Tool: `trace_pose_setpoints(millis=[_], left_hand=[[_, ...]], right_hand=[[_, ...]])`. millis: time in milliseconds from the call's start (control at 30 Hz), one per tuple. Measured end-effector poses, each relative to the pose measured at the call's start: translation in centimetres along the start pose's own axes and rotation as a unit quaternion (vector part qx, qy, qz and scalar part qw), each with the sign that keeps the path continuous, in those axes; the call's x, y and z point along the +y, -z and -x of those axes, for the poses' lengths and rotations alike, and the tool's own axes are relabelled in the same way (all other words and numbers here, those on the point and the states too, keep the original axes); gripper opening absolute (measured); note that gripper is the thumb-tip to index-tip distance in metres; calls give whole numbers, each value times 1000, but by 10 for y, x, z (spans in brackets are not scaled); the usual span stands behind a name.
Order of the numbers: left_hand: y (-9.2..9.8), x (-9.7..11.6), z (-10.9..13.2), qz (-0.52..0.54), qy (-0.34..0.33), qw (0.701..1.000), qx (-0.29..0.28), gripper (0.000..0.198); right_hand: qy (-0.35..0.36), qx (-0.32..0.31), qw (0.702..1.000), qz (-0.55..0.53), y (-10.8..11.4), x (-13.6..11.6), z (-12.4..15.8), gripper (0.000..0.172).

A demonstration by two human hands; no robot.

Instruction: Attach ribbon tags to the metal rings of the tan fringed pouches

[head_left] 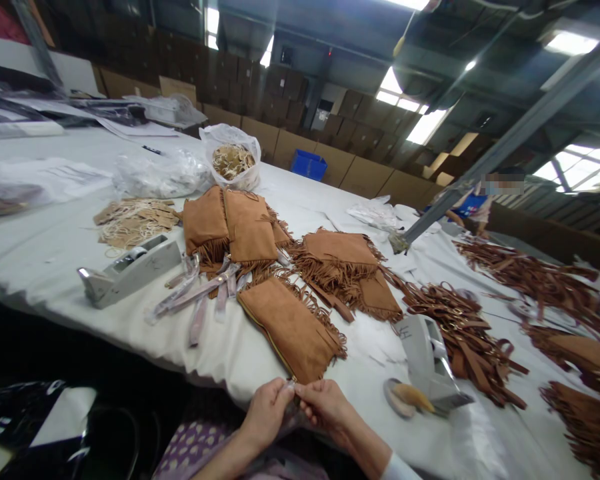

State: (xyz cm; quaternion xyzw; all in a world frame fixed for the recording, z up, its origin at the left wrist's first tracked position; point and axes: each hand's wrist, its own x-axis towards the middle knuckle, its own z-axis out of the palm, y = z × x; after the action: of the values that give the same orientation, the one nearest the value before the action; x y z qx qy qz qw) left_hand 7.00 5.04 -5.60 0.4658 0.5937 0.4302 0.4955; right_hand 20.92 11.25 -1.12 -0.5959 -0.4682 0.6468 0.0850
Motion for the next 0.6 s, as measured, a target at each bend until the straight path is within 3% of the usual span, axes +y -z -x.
trace_pose_setpoints(millis=[100, 200, 300, 400, 500, 600], left_hand=[[0, -5, -4, 126, 36, 991, -21, 39], [0, -8, -7, 225, 115, 966, -54, 47], [1, -8, -10, 282, 194, 935, -89, 53], [3, -5, -11, 310, 214, 922, -94, 53], [7, 0, -13, 301, 221, 922, -96, 54], [12, 5, -13, 279, 229, 927, -99, 56]], right_hand=[[27, 58, 998, 12, -10, 8, -3, 48], [71, 101, 992, 30, -19, 15, -5, 50], [132, 137, 979, 69, -24, 23, -6, 51], [184, 149, 964, 123, -22, 30, -2, 48], [260, 176, 929, 195, -11, 30, 4, 43], [366, 214, 869, 257, 2, 18, 9, 31]])
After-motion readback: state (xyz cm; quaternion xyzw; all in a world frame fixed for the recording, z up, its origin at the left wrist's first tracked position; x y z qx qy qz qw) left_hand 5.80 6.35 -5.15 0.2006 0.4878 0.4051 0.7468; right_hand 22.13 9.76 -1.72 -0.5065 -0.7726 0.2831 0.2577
